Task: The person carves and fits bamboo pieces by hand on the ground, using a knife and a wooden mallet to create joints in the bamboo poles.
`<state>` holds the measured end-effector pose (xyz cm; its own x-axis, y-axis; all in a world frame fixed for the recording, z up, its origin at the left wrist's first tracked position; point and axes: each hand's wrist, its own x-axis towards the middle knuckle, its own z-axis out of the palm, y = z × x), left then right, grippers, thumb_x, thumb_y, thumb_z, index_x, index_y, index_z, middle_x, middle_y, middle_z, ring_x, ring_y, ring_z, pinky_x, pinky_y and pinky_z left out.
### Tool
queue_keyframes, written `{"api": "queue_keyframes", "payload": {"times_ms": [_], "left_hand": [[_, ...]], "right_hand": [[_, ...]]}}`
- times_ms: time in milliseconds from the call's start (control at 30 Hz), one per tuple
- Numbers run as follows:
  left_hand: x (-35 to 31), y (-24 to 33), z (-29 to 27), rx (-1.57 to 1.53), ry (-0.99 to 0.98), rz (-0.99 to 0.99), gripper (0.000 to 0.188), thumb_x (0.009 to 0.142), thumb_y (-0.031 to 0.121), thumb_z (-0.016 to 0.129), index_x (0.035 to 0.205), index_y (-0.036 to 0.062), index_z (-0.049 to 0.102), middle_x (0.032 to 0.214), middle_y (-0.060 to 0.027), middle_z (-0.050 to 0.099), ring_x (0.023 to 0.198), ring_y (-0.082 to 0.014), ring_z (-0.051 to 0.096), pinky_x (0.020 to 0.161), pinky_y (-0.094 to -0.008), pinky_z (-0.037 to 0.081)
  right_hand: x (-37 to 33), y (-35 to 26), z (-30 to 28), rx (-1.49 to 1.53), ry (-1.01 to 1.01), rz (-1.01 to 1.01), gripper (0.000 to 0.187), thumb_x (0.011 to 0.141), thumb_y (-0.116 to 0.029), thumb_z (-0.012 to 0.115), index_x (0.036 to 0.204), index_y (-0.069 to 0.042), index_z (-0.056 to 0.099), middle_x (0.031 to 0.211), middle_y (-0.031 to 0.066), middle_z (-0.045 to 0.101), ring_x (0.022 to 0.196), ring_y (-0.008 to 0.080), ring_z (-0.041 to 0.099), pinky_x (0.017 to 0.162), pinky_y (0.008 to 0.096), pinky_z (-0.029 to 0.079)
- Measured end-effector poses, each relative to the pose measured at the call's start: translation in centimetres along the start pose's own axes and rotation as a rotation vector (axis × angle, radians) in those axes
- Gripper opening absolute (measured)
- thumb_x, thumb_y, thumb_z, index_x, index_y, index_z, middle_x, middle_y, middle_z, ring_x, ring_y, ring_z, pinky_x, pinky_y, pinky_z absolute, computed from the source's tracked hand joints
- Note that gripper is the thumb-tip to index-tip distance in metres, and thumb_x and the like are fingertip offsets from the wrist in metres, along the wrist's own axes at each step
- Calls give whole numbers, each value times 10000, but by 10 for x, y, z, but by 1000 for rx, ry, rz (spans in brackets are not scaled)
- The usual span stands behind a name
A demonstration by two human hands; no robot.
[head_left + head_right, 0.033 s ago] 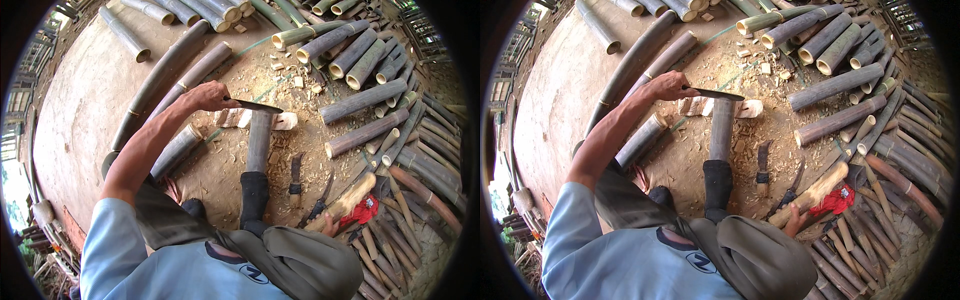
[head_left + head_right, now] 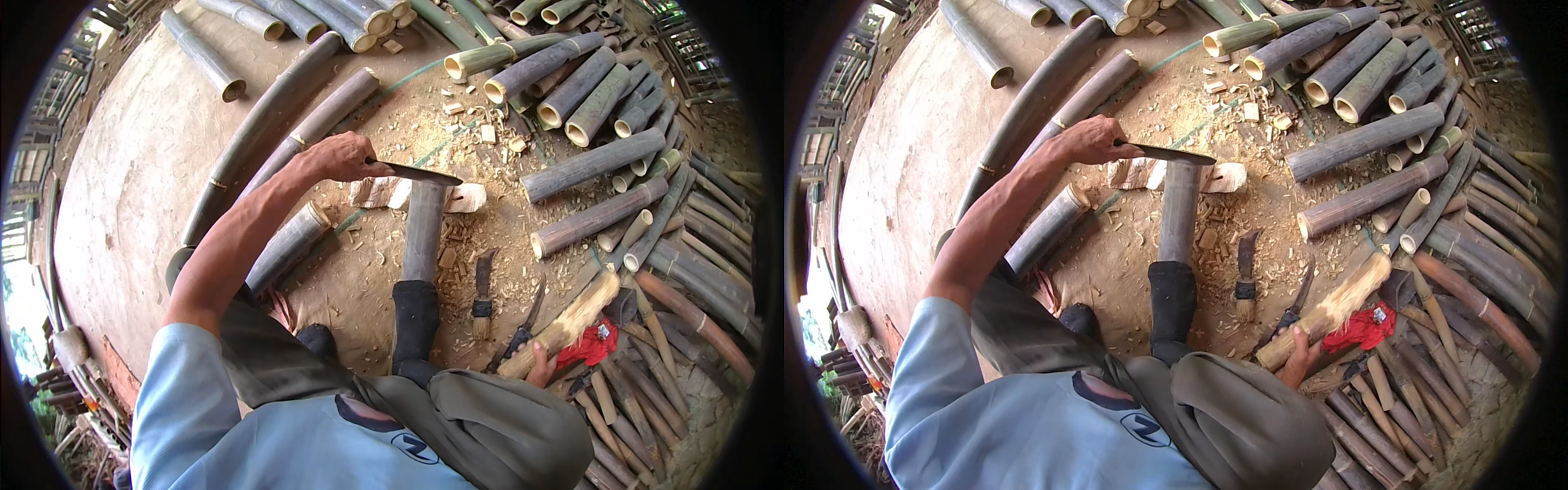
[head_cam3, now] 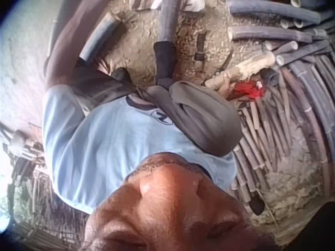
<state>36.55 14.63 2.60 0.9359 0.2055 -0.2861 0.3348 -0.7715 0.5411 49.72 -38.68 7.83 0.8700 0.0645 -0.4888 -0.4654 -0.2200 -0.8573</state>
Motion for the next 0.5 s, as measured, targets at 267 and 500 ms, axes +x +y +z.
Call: {"api": "queue_keyframes", "payload": {"times_ms": [267,500], "left_hand": [[1,4,2,14,-1,-10,591,908,578,648,744,13,716,568,-185,582,519,-340,569,534,-461,449],[-11,8,7,152,-2,-161,619,877,636,633,750,37,720,633,-178,639,621,-363,657,573,-471,497]], "right_hand": [[34,-122,108,-311,-626,-176,741,822,-189,680,1437,14,320,1020,137,586,762,207,653,627,346,584],[27,-190,202,-381,-663,-647,633,841,-196,695,1357,16,395,1127,134,576,889,178,627,784,313,567]]}}
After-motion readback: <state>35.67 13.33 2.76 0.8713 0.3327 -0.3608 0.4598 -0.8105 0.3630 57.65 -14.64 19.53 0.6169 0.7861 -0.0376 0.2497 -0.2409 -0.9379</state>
